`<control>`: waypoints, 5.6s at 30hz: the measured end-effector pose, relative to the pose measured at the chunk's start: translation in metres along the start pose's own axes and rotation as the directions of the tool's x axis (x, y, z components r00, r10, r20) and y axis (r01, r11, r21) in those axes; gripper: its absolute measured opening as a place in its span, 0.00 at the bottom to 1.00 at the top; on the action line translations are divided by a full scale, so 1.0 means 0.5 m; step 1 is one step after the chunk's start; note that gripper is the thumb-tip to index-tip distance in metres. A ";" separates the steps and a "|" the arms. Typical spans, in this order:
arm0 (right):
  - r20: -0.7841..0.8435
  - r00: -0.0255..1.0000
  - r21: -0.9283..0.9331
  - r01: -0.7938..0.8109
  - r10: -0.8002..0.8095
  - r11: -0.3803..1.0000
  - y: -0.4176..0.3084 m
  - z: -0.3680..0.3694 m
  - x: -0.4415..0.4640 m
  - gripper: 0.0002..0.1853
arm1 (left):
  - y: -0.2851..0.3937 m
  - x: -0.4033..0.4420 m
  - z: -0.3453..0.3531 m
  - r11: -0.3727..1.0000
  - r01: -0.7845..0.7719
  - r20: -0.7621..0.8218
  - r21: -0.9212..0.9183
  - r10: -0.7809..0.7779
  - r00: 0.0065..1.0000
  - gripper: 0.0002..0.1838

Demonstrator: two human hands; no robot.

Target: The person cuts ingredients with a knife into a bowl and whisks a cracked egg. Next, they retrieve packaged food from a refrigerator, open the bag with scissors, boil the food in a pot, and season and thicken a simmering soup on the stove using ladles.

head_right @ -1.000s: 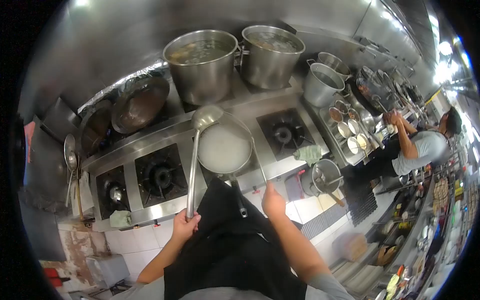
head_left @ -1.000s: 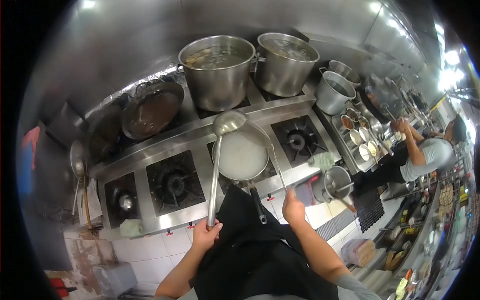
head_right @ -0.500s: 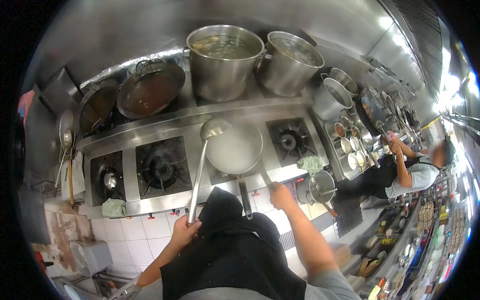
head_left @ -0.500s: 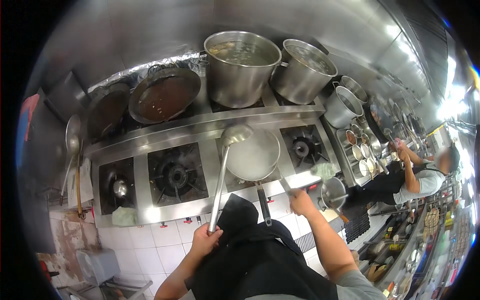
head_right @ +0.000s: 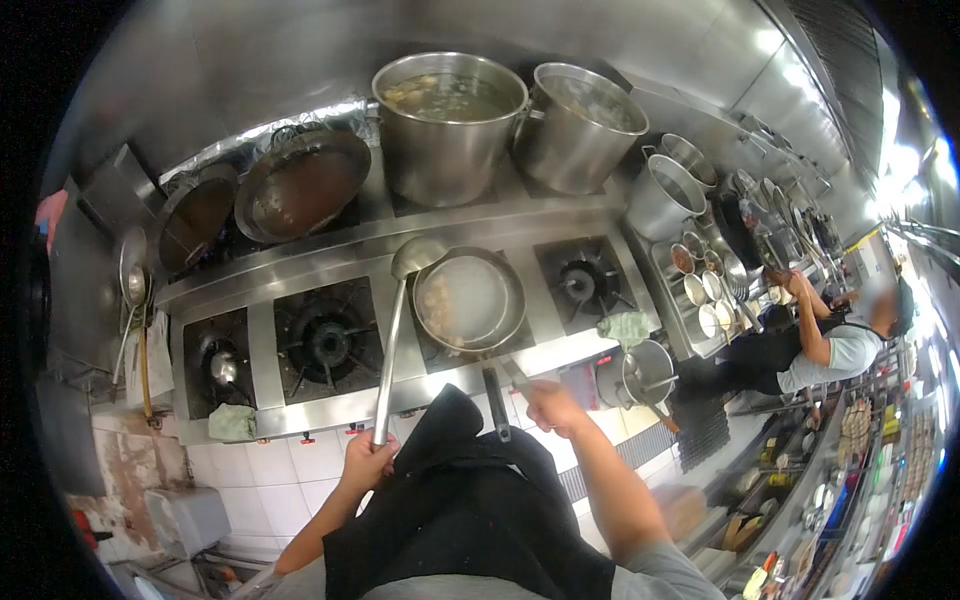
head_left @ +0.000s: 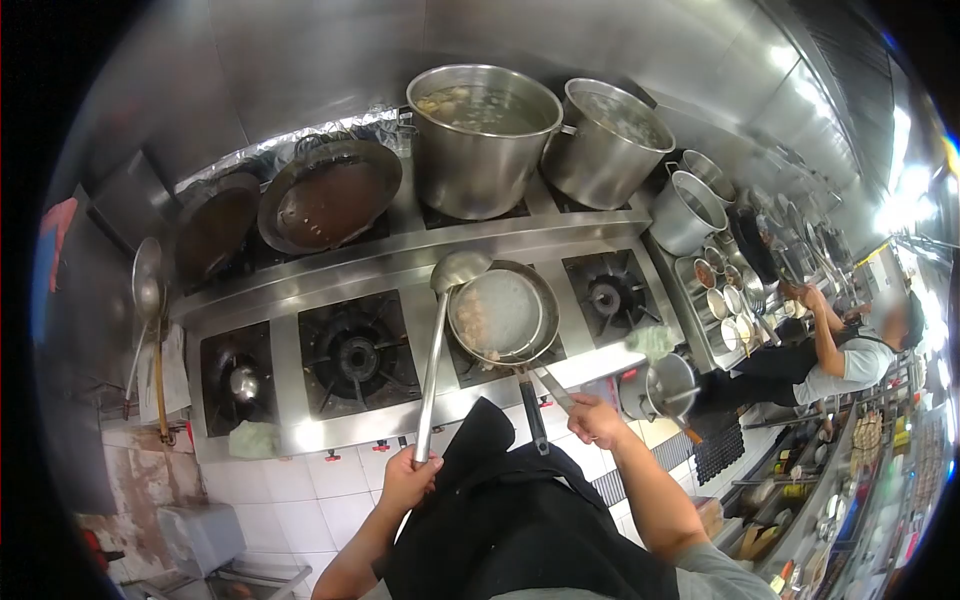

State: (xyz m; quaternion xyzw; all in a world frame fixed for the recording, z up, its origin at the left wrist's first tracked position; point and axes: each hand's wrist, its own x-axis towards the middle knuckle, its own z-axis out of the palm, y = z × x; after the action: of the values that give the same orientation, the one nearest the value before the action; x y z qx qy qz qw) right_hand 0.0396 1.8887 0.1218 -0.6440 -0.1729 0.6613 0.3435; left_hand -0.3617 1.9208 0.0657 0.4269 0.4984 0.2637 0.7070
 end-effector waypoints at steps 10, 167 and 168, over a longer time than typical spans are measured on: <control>-0.263 0.918 -0.604 0.084 -0.297 0.793 -0.053 -0.100 0.004 0.15 | 0.014 -0.010 -0.012 1.000 0.010 0.027 0.012 -0.010 1.000 0.11; 0.286 0.825 -0.672 0.536 -0.488 0.512 -0.956 -0.032 0.176 0.05 | -0.050 0.180 0.425 0.990 0.096 -0.188 0.107 -0.074 0.979 0.11; 0.284 0.823 -0.672 0.536 -0.492 0.510 -0.961 -0.024 0.173 0.05 | -0.037 0.171 0.421 0.988 0.100 -0.192 0.114 -0.077 0.978 0.11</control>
State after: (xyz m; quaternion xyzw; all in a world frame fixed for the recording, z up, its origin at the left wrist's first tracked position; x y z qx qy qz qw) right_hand 0.1681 2.2831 0.3795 -0.6257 -0.6127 0.4223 0.2339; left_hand -0.1357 1.9080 0.0379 0.4203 0.5965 0.2396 0.6404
